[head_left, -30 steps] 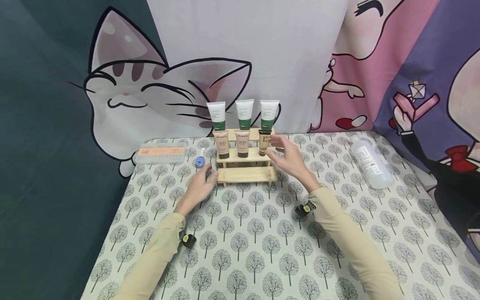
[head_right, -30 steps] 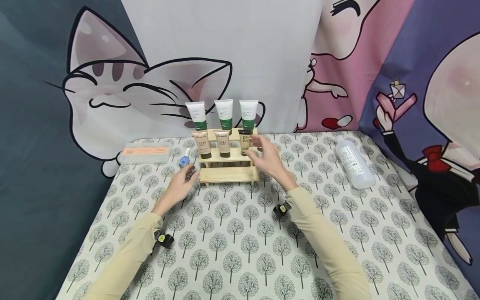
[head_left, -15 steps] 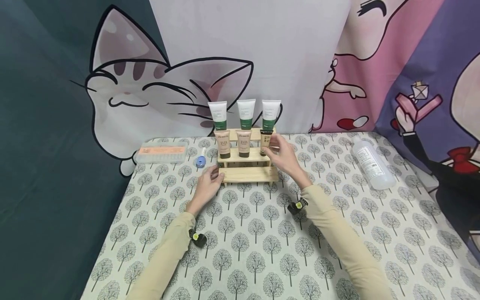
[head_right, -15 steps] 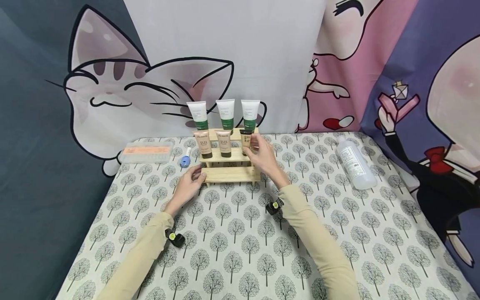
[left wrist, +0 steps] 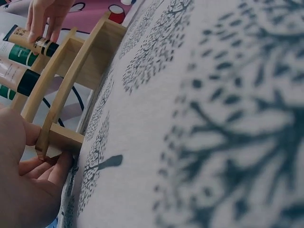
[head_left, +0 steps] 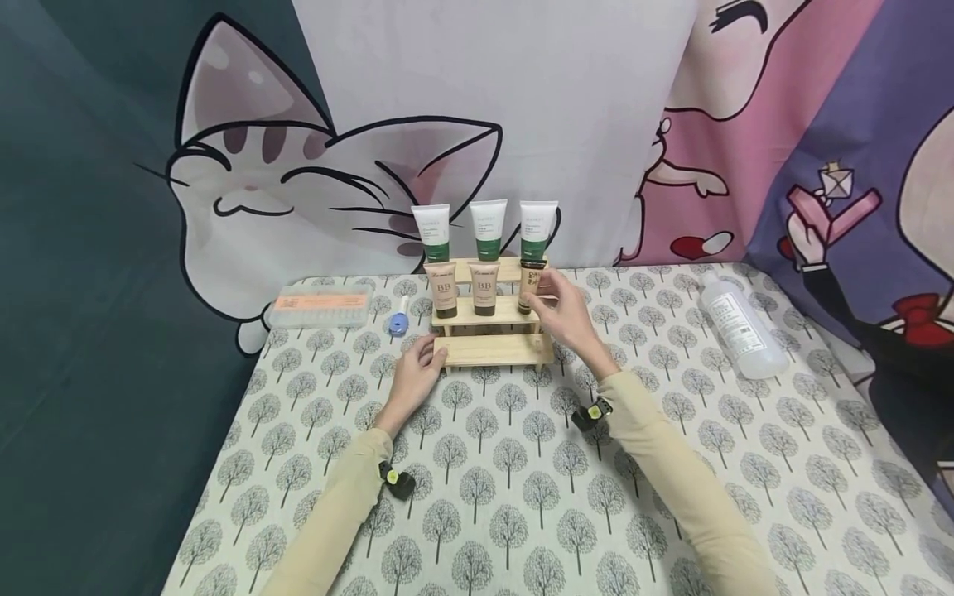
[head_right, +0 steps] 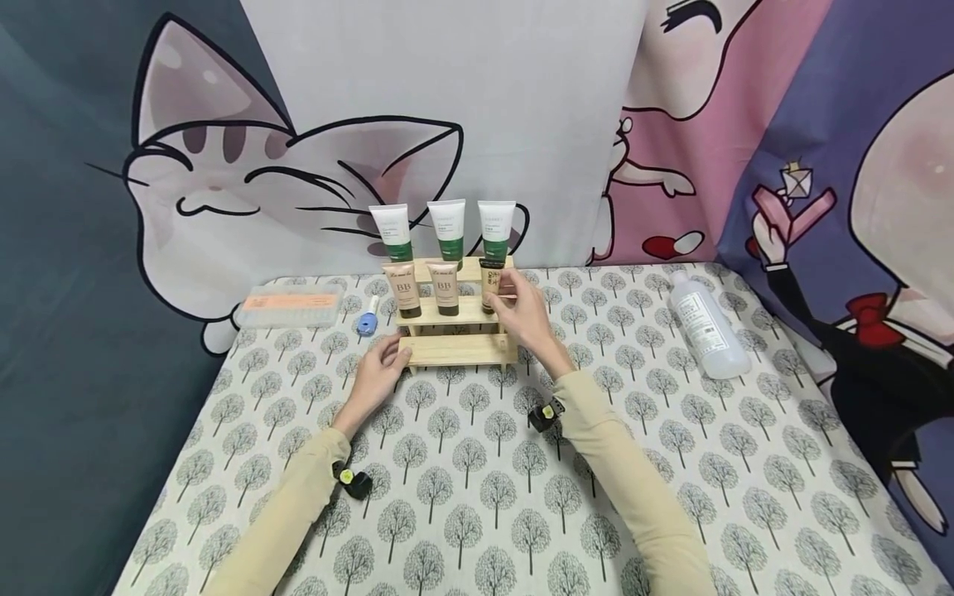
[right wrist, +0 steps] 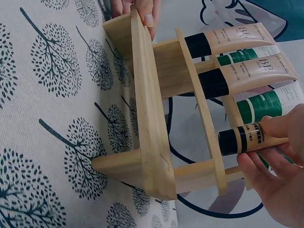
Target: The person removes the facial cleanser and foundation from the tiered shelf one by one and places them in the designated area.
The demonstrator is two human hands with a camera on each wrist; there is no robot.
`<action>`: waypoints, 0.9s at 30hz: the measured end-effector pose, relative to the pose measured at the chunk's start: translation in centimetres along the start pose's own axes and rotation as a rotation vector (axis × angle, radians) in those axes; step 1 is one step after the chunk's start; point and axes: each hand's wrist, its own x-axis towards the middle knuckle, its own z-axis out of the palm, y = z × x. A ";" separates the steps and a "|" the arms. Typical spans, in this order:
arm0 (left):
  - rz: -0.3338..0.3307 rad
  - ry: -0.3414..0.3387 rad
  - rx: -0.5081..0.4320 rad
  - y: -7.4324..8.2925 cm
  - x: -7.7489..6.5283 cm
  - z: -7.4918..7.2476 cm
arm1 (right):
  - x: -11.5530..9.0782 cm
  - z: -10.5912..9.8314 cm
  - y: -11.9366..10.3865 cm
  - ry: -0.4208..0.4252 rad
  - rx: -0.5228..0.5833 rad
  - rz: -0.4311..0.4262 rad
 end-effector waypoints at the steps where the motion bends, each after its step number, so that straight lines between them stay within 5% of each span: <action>1: -0.002 0.004 -0.001 0.0 0.0 0.0 | -0.1 -0.1 0.0 0.001 -0.001 0.002; 10: -0.021 0.014 -0.030 0.1 0.1 0.2 | -0.7 -1.9 -0.6 0.050 0.004 -0.025; 27: -0.027 0.020 -0.073 -0.2 0.1 0.3 | -3.2 -4.9 1.8 0.022 -0.099 0.081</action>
